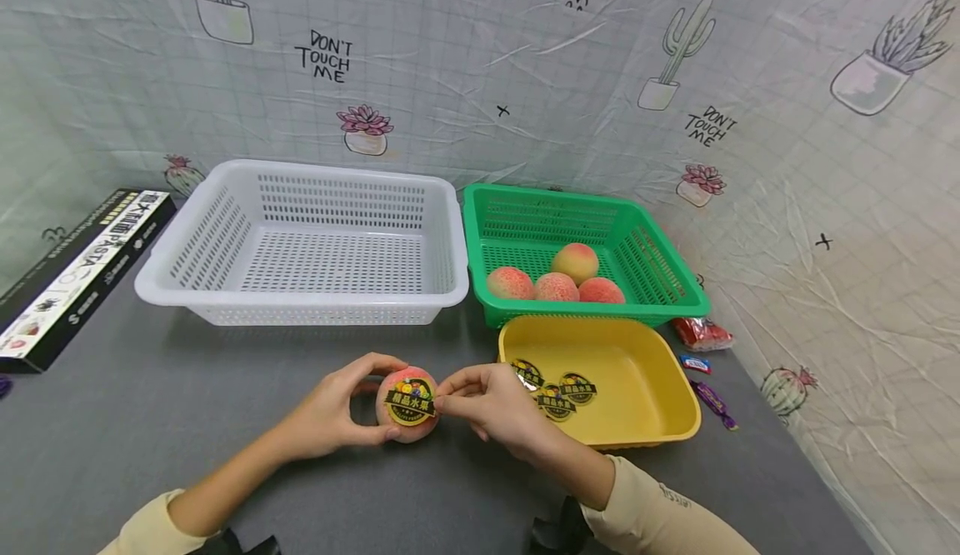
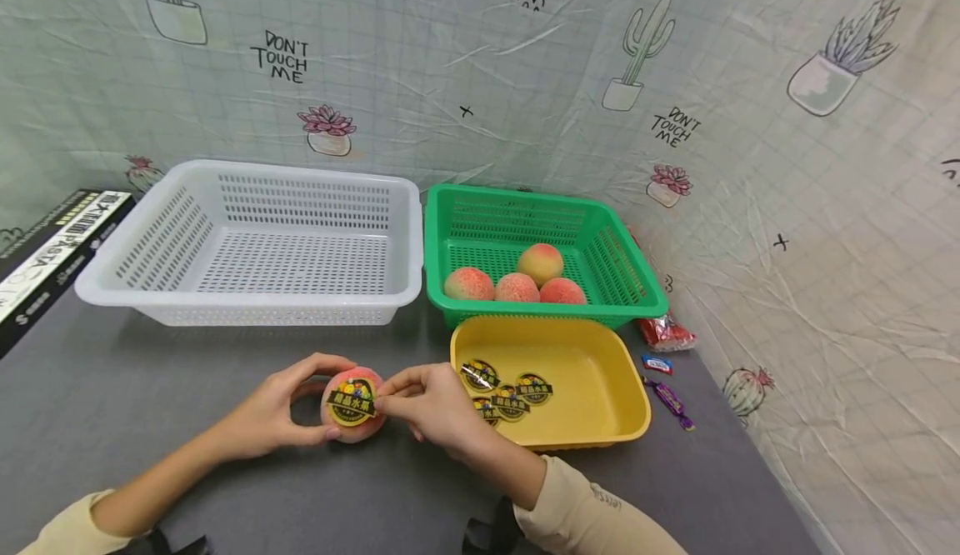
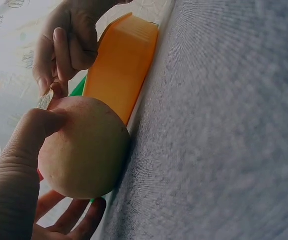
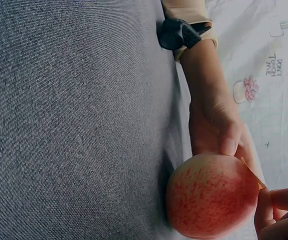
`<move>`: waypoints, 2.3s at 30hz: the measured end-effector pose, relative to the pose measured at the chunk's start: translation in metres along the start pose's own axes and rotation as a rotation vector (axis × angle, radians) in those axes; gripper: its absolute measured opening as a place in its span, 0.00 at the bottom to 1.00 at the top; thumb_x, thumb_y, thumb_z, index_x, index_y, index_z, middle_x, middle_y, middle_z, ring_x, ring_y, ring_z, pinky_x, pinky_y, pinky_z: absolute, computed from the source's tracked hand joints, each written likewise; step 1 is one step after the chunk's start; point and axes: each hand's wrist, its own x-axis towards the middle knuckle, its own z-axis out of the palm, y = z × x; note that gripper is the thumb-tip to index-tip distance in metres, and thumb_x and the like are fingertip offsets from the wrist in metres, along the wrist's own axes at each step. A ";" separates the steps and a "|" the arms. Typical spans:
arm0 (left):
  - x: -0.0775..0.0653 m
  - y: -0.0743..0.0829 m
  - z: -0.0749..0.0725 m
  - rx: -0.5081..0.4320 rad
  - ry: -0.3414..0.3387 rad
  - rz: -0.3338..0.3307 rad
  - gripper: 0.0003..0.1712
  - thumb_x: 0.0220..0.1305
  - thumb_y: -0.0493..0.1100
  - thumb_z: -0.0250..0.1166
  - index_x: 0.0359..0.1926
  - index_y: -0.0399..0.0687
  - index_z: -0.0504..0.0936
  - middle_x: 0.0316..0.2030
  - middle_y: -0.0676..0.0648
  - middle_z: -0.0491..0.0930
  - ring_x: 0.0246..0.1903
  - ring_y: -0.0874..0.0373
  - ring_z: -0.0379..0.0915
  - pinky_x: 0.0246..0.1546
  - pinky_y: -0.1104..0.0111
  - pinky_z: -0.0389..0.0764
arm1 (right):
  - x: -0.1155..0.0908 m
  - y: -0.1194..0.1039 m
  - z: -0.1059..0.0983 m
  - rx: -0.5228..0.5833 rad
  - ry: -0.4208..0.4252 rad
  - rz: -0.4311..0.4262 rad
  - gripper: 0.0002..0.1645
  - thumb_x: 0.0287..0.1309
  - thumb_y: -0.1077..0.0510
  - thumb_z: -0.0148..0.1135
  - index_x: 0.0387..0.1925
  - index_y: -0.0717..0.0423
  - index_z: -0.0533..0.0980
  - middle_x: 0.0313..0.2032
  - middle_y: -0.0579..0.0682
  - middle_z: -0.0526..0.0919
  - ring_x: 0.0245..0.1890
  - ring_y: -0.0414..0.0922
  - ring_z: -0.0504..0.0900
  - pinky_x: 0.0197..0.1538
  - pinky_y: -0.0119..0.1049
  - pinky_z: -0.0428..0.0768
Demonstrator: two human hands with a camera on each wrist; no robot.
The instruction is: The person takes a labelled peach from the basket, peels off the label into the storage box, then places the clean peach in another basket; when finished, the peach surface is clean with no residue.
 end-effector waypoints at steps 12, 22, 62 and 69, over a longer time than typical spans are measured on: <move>-0.001 -0.002 0.002 0.004 0.023 0.004 0.40 0.42 0.38 0.79 0.57 0.45 0.71 0.51 0.48 0.75 0.50 0.56 0.72 0.46 0.66 0.78 | -0.017 -0.006 -0.034 0.063 0.049 0.008 0.10 0.53 0.65 0.67 0.34 0.71 0.80 0.24 0.57 0.82 0.07 0.37 0.59 0.13 0.26 0.59; -0.001 -0.005 0.000 0.007 0.008 -0.004 0.40 0.41 0.36 0.79 0.57 0.45 0.71 0.51 0.48 0.75 0.50 0.57 0.71 0.47 0.67 0.77 | -0.038 0.028 -0.141 0.000 0.117 0.099 0.13 0.60 0.65 0.61 0.41 0.75 0.78 0.31 0.58 0.84 0.10 0.35 0.58 0.17 0.27 0.58; 0.033 0.037 -0.078 0.503 0.215 0.148 0.25 0.44 0.33 0.75 0.47 0.45 0.80 0.50 0.46 0.77 0.51 0.52 0.69 0.54 0.65 0.68 | -0.008 -0.001 -0.024 -0.023 -0.117 -0.335 0.38 0.52 0.66 0.69 0.65 0.61 0.64 0.62 0.58 0.67 0.59 0.51 0.70 0.55 0.42 0.74; 0.029 0.028 -0.093 0.688 0.196 -0.011 0.18 0.52 0.36 0.72 0.45 0.39 0.80 0.44 0.39 0.79 0.47 0.42 0.69 0.47 0.47 0.66 | 0.007 0.008 0.010 -0.412 -0.187 -0.301 0.60 0.38 0.56 0.80 0.71 0.48 0.54 0.70 0.54 0.50 0.69 0.44 0.51 0.63 0.46 0.65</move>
